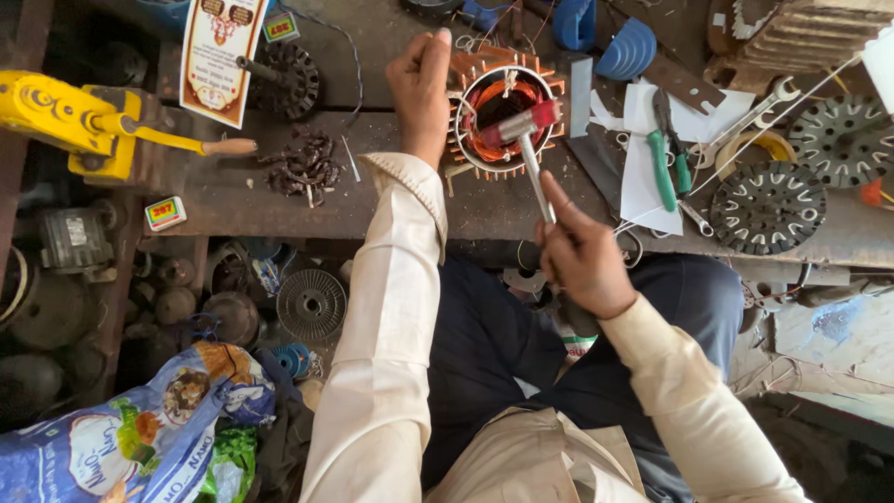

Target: The person is repairing an electric motor stator by hand. They use pliers to cut wires and a hammer to tap and adjust the copper windings inside the stator slots. The person also uses a thin metal rod to push the windings into place and a small metal block to hold the stator steady.

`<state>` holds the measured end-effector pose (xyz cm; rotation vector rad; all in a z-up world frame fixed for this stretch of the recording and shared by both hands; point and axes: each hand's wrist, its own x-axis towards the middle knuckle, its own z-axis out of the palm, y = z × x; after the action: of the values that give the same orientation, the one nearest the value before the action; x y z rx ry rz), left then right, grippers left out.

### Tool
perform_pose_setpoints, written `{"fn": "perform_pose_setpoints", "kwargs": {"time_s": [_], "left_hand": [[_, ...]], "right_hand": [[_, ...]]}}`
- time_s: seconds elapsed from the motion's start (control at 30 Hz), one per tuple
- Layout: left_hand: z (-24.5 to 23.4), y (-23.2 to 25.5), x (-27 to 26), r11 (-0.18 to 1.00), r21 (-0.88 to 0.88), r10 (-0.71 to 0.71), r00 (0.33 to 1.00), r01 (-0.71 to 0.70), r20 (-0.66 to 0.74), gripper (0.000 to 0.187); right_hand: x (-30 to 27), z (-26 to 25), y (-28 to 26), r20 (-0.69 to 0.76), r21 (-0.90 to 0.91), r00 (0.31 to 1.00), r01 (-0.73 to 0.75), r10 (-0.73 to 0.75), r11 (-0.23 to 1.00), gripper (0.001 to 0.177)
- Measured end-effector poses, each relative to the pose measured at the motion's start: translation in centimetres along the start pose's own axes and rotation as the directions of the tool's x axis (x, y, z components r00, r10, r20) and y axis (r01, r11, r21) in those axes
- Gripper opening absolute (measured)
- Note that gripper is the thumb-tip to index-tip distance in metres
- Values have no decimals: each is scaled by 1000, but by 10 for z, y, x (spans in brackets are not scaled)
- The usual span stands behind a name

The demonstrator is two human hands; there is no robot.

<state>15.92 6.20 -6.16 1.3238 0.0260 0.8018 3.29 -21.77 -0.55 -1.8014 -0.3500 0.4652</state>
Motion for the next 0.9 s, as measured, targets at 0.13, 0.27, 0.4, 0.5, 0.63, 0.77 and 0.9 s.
{"fn": "perform_pose_setpoints", "kwargs": {"time_s": [0.13,0.27,0.4,0.5,0.63,0.77,0.9], "left_hand": [[1,-3,-3,1000,-15,3,1000,-3,2,42],[0,-5,-3,996,22,87,996,-87,5,43],[-1,-1,-6,997,4,82,996,-82,21,40],[2,4,-6,996,-1,89,996,-89,28,39],[0,3,-9,997,18,81,996,-81,29,38],[2,6,-7,1000,-13,-17,999,17,27,37],[3,12,-8,1000,-1,7,1000,-7,29,36]], "right_hand": [[-2,4,-20,-179,251,967,226,-184,941,60],[1,-6,-31,71,46,997,-38,35,998,62],[1,-8,-41,92,-86,995,46,-38,995,63],[4,-23,-58,144,-196,988,-28,57,980,62],[6,-52,-84,213,-540,822,549,-528,638,62],[21,-58,-105,420,-790,819,542,-391,287,67],[26,-56,-122,479,-856,855,505,-202,109,67]]}}
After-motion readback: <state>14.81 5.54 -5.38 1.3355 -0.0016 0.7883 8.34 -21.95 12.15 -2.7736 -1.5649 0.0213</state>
